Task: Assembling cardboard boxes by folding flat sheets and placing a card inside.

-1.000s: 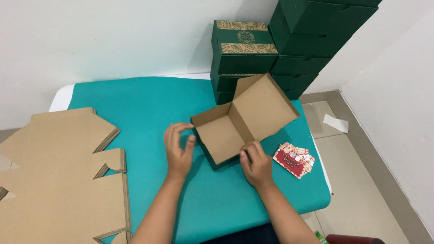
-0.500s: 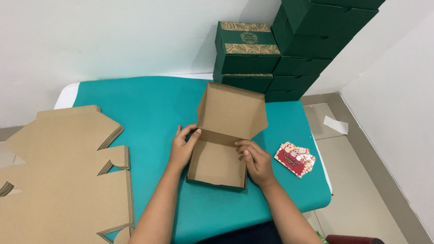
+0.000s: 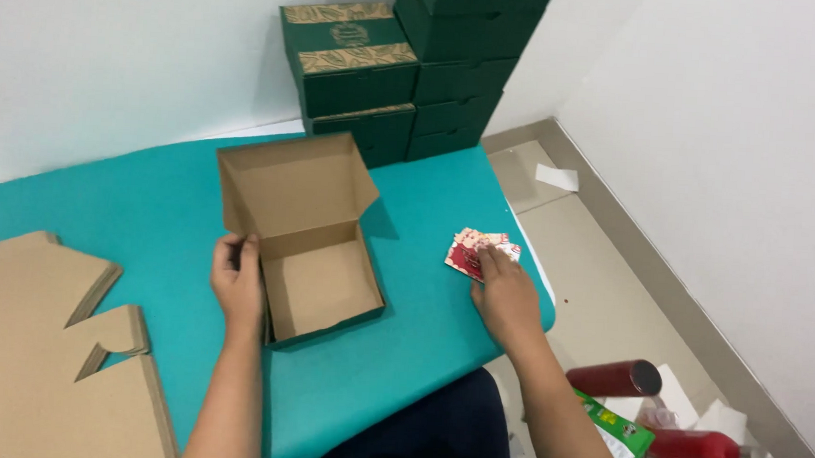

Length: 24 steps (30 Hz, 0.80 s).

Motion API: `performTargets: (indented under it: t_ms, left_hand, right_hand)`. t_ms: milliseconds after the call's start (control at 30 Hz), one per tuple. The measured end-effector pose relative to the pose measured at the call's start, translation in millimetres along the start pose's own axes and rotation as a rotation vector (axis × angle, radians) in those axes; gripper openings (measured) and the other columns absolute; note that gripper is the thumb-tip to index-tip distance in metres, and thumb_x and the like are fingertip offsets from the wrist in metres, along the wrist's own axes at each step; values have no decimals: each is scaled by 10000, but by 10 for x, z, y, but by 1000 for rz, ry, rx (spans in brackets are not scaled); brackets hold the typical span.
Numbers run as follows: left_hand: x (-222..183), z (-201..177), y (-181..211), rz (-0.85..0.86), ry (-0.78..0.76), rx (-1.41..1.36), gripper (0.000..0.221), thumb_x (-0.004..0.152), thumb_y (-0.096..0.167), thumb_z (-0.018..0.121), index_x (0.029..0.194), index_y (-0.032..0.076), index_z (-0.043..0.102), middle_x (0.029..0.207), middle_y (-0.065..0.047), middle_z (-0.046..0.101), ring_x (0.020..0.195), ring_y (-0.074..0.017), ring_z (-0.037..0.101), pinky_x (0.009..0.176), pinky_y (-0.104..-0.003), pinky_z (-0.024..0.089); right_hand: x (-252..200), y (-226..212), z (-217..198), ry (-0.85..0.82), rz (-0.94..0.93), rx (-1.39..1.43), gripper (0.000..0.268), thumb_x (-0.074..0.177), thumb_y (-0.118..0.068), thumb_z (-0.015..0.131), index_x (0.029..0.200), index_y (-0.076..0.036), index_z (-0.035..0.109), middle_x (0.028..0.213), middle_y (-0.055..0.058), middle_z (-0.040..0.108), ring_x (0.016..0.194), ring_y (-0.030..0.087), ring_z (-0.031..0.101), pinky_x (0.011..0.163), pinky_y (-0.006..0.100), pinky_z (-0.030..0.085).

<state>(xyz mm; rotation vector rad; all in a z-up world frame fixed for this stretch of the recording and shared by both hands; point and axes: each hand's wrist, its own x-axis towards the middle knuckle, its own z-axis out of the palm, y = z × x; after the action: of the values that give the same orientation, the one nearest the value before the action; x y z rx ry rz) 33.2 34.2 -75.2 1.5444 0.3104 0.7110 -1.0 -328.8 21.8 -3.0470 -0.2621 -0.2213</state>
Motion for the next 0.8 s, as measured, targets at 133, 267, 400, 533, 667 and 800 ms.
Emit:
performTargets:
  t_ms: [133,267,400,533,667,800]
  left_hand:
    - [-63,1,96,36,0,-44,98,981,130,612,994,122,515,856,13,538,884,-88,495,848,-277,425]
    - [-65,-29,112,70,-2,-34,77,1007,118,604,984,107,532,842,-10,551,860,-95,491,837,-269,426]
    - [-135,3,311,52,-5,0,75,1021,143,592,1002,107,529,878,-32,557,879,-123,501,867,-300,427]
    - [-131,25,334,64,0,-11,91,1013,140,591,995,113,507,877,-12,526,906,-95,470,872,-283,409]
    - [-145,51,365,-3,34,-28,83,987,184,564,987,108,532,876,-15,516,909,-120,472,878,-309,412]
    - [-131,62,508,-8,-53,-117,280,947,207,425,1133,72,585,1089,-131,588,1109,-212,506,1028,-388,365]
  right_hand:
    - [-101,107,372,219,-66,-81,327,901,-55,526,1211,-38,628,1206,158,632,1153,300,584,965,364,456]
    - [-136,92,361,285,-74,-119,281,906,-46,517,1149,-82,652,1114,102,682,1092,246,627,899,314,500]
    - [-123,195,620,350,-60,-138,236,886,-87,561,1072,-175,678,1038,15,705,1056,191,646,847,280,522]
    - [-111,240,517,303,-84,-79,208,892,-110,556,1033,-180,693,1043,16,709,1055,190,647,860,293,518]
    - [-110,-130,-113,327,-153,64,295,914,-58,525,1175,-106,654,1166,93,666,1153,251,593,978,356,457]
    - [-142,-863,-720,556,-512,418,291,897,-76,580,1177,-97,658,1147,66,685,1085,238,636,938,348,496]
